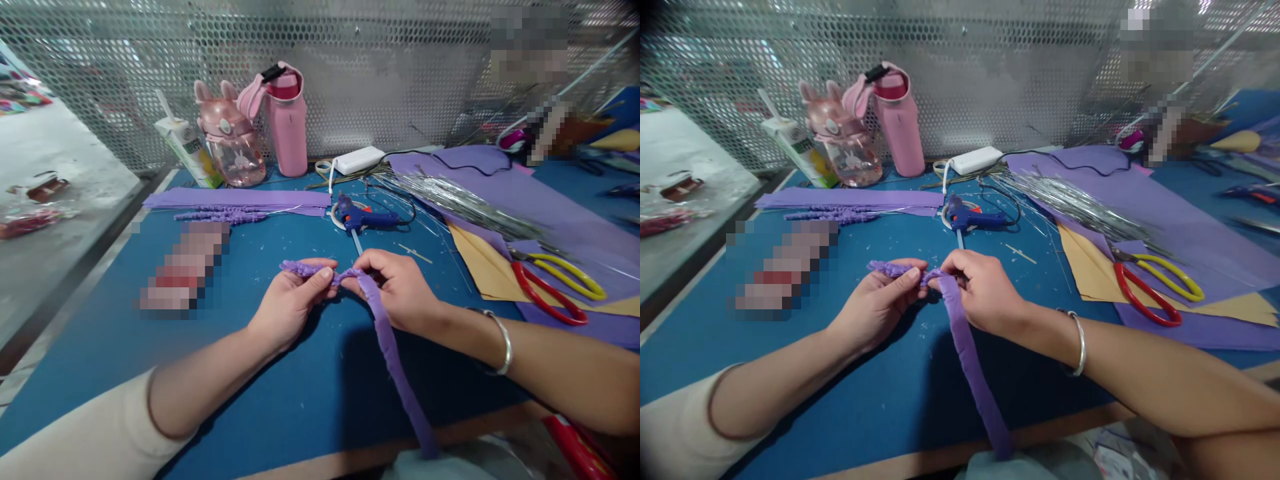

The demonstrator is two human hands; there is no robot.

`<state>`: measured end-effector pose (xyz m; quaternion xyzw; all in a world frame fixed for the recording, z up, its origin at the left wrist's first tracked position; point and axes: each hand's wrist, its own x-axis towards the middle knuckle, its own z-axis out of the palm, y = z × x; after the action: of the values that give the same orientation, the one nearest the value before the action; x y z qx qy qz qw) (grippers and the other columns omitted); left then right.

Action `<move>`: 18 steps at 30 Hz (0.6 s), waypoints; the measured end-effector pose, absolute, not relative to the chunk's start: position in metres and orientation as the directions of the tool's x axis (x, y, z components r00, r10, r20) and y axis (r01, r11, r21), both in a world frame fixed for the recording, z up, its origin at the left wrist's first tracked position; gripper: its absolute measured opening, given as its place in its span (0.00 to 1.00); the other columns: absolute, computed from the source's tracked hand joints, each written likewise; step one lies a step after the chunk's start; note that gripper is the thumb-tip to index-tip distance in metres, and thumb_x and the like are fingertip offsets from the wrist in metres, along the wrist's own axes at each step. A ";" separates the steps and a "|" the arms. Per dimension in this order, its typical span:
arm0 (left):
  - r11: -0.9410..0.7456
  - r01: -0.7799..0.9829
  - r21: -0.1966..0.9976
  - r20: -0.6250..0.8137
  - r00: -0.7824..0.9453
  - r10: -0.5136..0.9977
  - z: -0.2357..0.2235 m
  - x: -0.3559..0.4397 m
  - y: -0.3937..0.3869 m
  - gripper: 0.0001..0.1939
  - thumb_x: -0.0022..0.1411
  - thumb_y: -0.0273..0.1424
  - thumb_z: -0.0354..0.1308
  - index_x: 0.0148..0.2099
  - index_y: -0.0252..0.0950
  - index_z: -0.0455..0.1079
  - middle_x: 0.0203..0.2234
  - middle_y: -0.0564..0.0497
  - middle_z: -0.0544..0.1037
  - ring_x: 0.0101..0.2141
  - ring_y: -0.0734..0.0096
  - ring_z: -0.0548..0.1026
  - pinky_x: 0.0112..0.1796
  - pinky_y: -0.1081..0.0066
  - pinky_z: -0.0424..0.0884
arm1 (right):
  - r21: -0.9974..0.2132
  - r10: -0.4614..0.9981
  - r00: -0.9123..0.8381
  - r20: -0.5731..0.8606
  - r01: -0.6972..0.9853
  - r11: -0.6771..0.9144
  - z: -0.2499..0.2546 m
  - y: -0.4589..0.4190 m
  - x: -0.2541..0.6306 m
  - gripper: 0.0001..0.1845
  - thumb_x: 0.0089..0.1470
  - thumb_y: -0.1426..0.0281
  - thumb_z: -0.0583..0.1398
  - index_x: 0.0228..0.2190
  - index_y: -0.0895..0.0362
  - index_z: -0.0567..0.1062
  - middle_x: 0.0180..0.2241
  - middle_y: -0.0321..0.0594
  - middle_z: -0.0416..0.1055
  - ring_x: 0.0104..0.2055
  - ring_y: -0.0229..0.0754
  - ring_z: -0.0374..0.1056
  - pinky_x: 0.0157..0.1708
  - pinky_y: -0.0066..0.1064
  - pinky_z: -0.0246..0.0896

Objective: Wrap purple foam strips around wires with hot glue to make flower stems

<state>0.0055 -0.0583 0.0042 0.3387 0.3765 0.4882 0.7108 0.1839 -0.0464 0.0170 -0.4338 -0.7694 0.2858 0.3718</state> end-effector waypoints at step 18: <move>0.303 -0.260 0.917 -0.160 0.456 0.875 0.009 -0.008 -0.047 0.27 0.54 0.31 0.65 0.55 0.39 0.62 0.43 0.45 0.75 0.37 0.68 0.76 0.36 0.70 0.73 | -0.475 0.557 -0.807 0.198 0.418 0.775 0.063 -0.022 0.216 0.10 0.59 0.72 0.54 0.34 0.57 0.76 0.30 0.38 0.73 0.31 0.36 0.67 0.32 0.26 0.58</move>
<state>-0.0080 -0.0467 0.0091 0.4434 0.3468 0.3894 0.7290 0.2155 -0.0224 0.0631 -0.2629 -0.9272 0.2088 0.1661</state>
